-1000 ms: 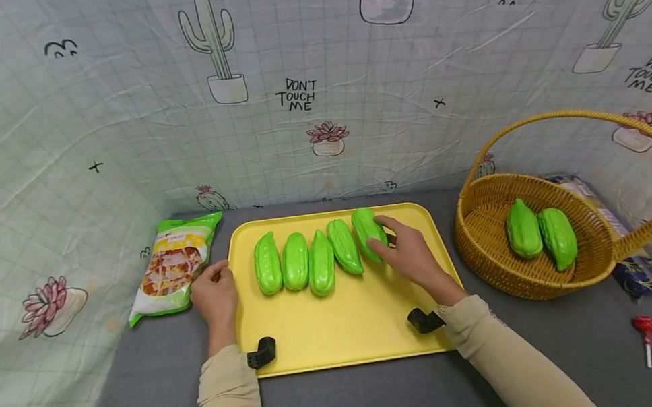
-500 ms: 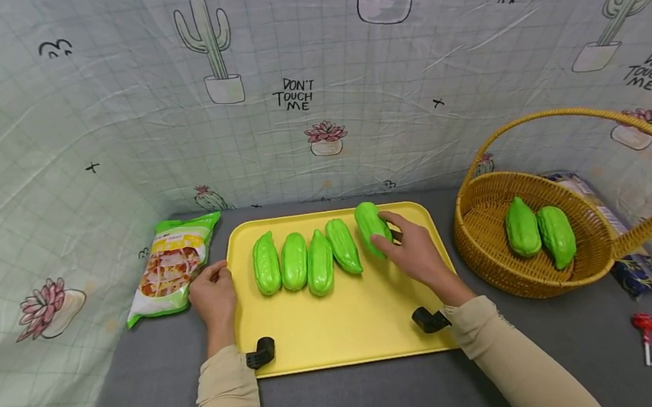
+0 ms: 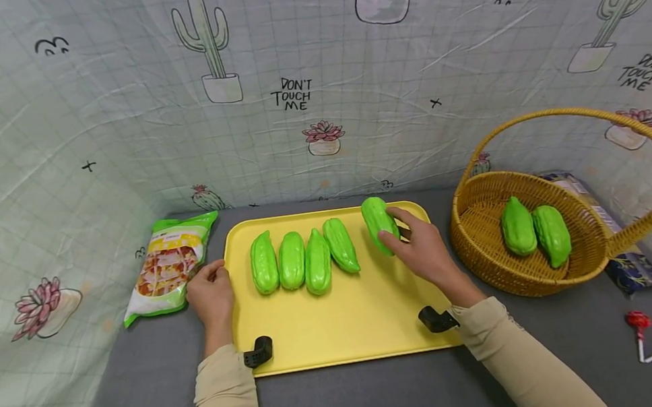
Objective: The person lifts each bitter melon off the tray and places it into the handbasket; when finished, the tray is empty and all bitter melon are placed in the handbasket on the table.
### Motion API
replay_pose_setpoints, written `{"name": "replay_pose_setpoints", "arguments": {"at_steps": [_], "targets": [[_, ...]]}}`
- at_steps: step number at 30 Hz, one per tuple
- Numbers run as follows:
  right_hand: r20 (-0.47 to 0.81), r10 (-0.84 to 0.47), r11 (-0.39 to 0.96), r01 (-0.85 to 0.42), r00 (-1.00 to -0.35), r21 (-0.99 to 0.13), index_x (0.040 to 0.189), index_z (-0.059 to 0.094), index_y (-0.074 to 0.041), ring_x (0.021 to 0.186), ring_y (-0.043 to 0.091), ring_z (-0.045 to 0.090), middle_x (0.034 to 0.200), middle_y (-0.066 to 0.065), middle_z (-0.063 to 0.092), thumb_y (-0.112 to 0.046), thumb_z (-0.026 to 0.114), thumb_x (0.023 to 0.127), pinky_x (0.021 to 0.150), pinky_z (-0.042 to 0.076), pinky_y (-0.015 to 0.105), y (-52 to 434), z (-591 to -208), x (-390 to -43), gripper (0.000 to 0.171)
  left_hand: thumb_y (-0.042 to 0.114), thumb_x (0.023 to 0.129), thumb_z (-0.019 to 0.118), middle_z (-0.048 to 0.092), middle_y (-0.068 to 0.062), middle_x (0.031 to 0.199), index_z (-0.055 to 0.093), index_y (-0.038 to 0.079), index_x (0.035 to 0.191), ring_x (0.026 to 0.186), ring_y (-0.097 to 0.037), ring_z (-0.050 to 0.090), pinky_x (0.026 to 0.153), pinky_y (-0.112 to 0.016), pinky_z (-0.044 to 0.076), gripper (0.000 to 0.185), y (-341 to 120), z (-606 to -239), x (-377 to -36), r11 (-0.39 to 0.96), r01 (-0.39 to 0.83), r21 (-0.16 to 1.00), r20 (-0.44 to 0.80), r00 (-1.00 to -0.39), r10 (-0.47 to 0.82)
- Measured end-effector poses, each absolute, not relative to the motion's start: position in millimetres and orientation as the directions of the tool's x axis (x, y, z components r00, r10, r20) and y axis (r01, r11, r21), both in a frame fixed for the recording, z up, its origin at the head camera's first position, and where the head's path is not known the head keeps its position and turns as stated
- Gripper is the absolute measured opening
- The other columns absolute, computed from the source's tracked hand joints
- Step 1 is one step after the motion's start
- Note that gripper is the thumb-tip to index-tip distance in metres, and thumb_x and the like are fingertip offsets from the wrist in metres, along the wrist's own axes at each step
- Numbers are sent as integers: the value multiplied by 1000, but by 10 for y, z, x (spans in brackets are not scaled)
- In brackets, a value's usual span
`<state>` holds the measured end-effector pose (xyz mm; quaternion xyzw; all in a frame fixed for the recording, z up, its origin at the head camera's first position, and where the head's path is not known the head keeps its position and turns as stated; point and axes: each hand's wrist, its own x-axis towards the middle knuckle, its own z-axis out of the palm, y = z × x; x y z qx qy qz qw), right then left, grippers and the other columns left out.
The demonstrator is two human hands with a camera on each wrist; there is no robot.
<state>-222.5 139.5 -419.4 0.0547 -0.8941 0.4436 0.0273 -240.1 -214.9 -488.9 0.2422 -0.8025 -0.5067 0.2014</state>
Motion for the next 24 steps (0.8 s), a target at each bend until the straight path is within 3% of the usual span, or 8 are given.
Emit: {"name": "replay_pose_setpoints", "arguments": {"at_steps": [24], "targets": [[145,-53,616,-147,-988,-774,157,39,-7,131,46,56,158,26,41,-33,61,103,90,59,51,1613,-4089,-2104,64,9,100,54,72,-26,115,75,-3,116,104,-39,67,89,-49,51,29,-2141,-4877,-2385,374,-188,908,75,-806,-588]]}}
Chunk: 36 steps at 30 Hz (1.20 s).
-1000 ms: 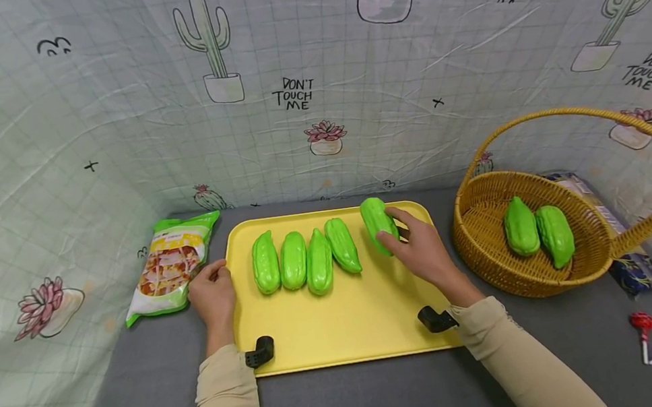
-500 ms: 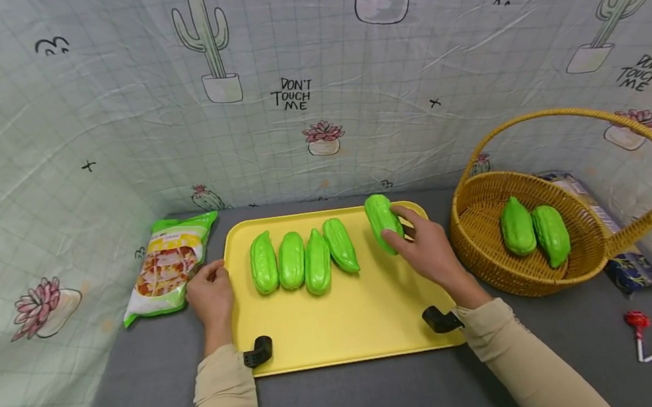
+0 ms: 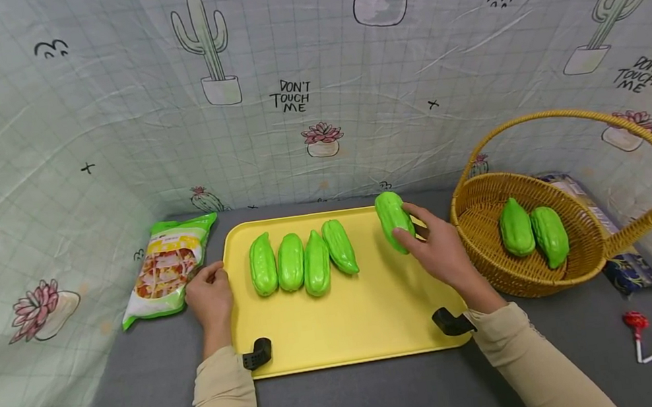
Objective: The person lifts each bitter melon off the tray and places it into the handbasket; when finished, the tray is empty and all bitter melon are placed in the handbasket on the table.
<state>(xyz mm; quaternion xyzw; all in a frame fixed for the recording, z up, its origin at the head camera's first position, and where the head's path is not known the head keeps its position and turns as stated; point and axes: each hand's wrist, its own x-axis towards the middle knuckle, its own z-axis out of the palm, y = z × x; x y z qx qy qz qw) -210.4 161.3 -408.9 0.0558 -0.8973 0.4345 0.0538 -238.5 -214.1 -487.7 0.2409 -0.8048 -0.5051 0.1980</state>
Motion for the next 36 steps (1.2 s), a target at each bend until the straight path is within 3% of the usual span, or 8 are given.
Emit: {"name": "replay_pose_setpoints", "arguments": {"at_steps": [10,21,29,36], "targets": [[129,-27,593,-120,-991,-796,158,35,-4,135,46,53,152,33,45,-34,59,104,93,57,52,1750,-4074,-2062,67,10,100,53,72,-26,116,75,-2,117,104,-39,67,89,-49,51,29,-2131,-4884,-2374,378,-197,904,71,-805,-589],[160,10,648,-115,-987,-753,158,35,-3,124,44,63,146,32,53,-36,58,104,89,58,54,1933,-4037,-2039,67,9,100,53,72,-26,116,75,-1,117,105,-39,67,90,-50,52,29,-2134,-4870,-2377,381,-198,903,73,-804,-591],[174,36,658,-108,-984,-745,157,37,-5,124,46,62,153,31,46,-37,58,104,89,58,56,2051,-3991,-1969,66,9,99,54,73,-25,113,76,-2,114,102,-38,68,87,-48,53,29,-2126,-4856,-2376,390,-197,899,92,-787,-610],[192,57,670,-105,-980,-735,157,37,-5,123,48,62,153,30,46,-37,58,104,89,57,57,2158,-3988,-1924,66,8,100,53,72,-27,116,75,-2,117,106,-40,67,92,-52,51,29,-2128,-4846,-2367,381,-193,904,74,-807,-586]]}}
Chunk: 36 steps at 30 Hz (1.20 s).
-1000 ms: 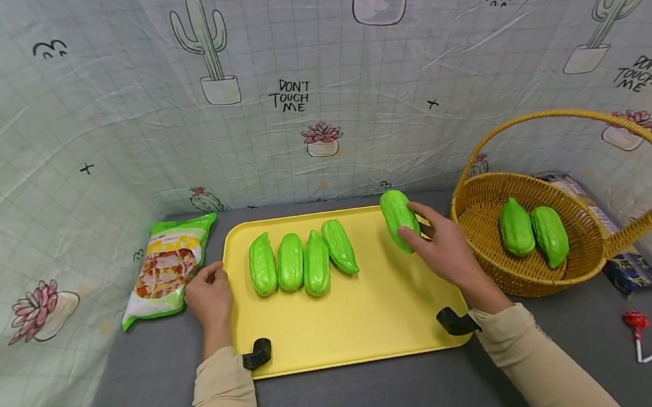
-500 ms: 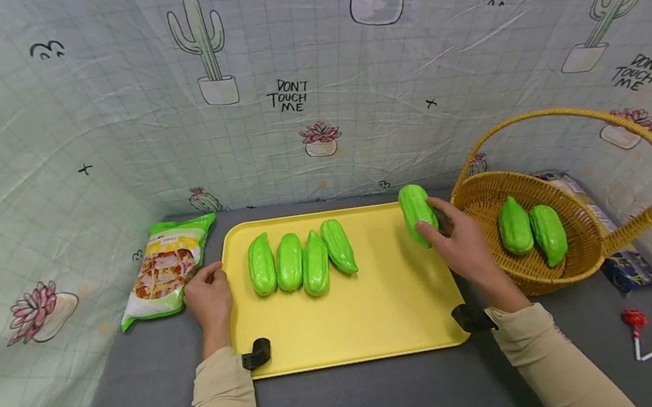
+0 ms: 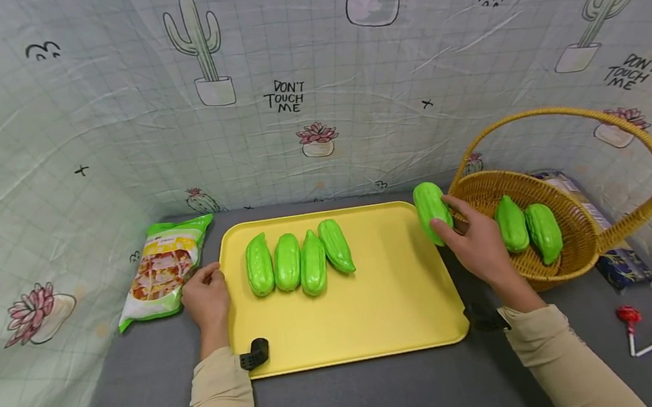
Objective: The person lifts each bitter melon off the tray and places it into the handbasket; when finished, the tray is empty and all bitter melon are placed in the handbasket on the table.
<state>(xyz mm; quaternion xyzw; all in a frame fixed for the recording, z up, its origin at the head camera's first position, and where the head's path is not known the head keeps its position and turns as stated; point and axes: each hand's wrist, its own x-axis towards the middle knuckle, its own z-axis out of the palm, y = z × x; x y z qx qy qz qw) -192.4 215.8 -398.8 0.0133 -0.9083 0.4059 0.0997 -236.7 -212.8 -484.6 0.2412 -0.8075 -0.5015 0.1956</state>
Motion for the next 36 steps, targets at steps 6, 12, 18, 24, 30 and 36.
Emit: {"name": "replay_pose_setpoints", "arguments": {"at_steps": [6,12,18,24,30,36], "targets": [[182,75,663,-88,-980,-744,158,36,-5,124,50,60,153,31,45,-39,57,104,87,58,57,2243,-3988,-1894,67,9,100,54,72,-26,118,75,-1,117,108,-40,67,93,-51,51,29,-2132,-4854,-2369,377,-193,906,70,-810,-582],[160,111,665,-46,-981,-745,158,36,-6,123,50,61,154,31,45,-41,56,104,85,59,55,2319,-3968,-1855,68,11,101,52,72,-26,118,75,-2,117,109,-40,67,94,-52,52,30,-2144,-4879,-2381,375,-194,906,66,-811,-581],[164,123,662,-43,-979,-748,158,37,-5,124,51,60,150,33,47,-41,56,103,88,57,60,2359,-3955,-1835,68,11,101,53,72,-26,118,75,-2,117,108,-40,67,93,-52,52,30,-2145,-4885,-2390,383,-196,903,75,-804,-589],[168,141,666,-32,-976,-746,158,37,-5,122,50,62,144,34,53,-41,56,103,76,58,28,2437,-3981,-1836,68,11,100,53,73,-25,117,75,-1,115,107,-39,68,92,-51,52,30,-2146,-4895,-2399,389,-204,899,76,-800,-595],[148,142,675,-14,-979,-738,159,34,-6,122,51,61,146,35,50,-43,54,104,69,51,17,2521,-3979,-1836,69,11,101,53,72,-25,118,75,-1,118,108,-39,67,92,-50,51,31,-2143,-4885,-2387,380,-209,901,60,-807,-588],[111,167,676,32,-980,-736,161,31,-7,129,53,54,148,37,47,-47,51,104,85,58,53,2585,-3978,-1842,72,11,100,52,72,-26,119,74,-1,118,110,-39,66,93,-51,51,31,-2139,-4879,-2385,384,-209,899,64,-806,-588]]}}
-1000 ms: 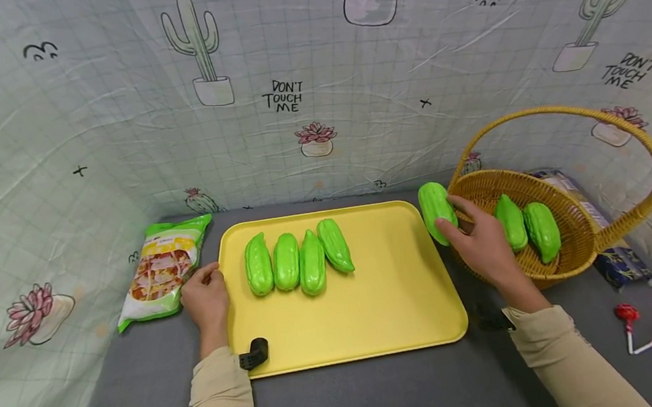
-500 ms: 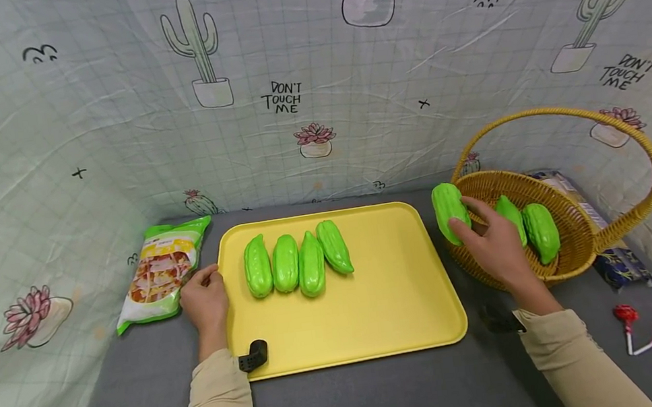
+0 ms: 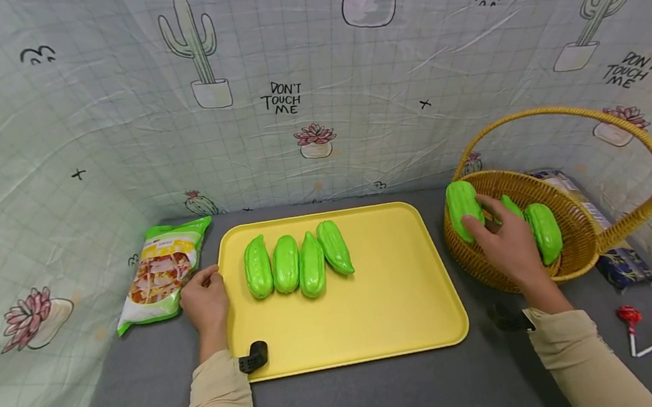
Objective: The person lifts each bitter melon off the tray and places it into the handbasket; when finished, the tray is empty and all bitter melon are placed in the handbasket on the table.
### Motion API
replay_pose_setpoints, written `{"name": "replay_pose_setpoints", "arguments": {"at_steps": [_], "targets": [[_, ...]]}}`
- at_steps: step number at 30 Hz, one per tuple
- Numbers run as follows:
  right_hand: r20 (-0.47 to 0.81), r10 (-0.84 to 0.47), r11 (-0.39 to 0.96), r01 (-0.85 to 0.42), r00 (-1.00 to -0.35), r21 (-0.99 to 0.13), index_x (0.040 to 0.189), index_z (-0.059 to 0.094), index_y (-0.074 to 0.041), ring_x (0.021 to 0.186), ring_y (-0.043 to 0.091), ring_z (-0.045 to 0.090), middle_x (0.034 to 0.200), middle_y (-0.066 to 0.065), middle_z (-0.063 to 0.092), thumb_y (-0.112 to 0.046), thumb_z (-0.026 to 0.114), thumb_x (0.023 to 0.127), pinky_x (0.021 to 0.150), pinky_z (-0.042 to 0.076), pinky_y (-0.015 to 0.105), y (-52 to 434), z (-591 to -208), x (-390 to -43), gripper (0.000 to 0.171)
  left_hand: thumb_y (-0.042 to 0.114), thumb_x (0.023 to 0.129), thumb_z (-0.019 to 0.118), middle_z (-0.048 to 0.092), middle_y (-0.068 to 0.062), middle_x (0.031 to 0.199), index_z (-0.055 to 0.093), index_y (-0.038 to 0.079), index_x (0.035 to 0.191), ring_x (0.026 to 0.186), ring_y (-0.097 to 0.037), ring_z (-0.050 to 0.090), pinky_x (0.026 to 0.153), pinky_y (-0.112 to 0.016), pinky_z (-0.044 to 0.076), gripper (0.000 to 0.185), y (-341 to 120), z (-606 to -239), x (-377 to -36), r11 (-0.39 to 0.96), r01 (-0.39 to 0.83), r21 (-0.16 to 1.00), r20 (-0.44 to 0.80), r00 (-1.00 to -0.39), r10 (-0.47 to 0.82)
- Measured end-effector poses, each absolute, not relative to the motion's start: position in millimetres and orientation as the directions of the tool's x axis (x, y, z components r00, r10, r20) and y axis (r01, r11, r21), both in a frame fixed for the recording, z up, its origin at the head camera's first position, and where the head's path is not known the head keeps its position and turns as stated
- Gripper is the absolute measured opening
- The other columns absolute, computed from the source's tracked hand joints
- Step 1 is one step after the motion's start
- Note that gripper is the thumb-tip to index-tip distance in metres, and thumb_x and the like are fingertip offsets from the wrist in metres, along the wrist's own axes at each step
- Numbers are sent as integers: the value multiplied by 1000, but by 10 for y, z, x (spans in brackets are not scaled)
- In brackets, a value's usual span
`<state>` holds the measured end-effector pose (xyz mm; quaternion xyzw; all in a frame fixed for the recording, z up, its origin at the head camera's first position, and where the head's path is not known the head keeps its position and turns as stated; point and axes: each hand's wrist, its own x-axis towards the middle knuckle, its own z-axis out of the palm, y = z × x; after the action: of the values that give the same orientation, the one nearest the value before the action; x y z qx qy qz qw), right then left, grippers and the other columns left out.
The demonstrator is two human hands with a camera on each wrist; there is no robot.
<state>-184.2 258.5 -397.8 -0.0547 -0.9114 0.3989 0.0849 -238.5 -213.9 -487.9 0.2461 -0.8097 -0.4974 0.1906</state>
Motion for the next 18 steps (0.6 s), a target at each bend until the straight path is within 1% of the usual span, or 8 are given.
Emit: {"name": "replay_pose_setpoints", "arguments": {"at_steps": [2,4,7,12,18], "targets": [[108,175,667,37,-979,-744,161,30,-7,131,55,52,153,36,42,-47,50,104,91,54,62,2599,-3982,-1846,72,11,100,52,72,-26,119,74,-2,118,109,-39,66,93,-51,51,31,-2141,-4877,-2379,387,-209,898,65,-806,-588],[109,182,660,40,-977,-750,161,30,-7,132,56,51,156,34,39,-47,50,104,94,52,64,2615,-3987,-1848,72,11,100,52,72,-26,119,74,-2,118,109,-39,66,93,-51,51,31,-2142,-4880,-2378,387,-210,898,65,-806,-588],[103,189,659,48,-976,-751,161,29,-7,133,56,49,158,33,36,-48,50,104,96,51,65,2642,-4000,-1852,73,11,100,52,72,-26,118,74,-2,118,109,-38,67,92,-50,51,31,-2145,-4889,-2381,389,-213,896,65,-805,-590],[103,202,672,61,-974,-738,161,29,-6,132,56,50,157,34,37,-48,50,104,96,51,65,2697,-4041,-1874,73,12,100,53,72,-25,117,75,-1,116,107,-38,67,91,-49,51,30,-2149,-4904,-2389,392,-212,895,69,-803,-592],[84,213,666,82,-974,-741,161,28,-6,133,56,49,159,33,35,-50,50,104,100,49,64,2766,-4090,-1917,76,12,101,52,72,-25,118,74,-2,117,107,-39,66,92,-50,51,31,-2146,-4887,-2387,393,-205,896,70,-810,-582]]}}
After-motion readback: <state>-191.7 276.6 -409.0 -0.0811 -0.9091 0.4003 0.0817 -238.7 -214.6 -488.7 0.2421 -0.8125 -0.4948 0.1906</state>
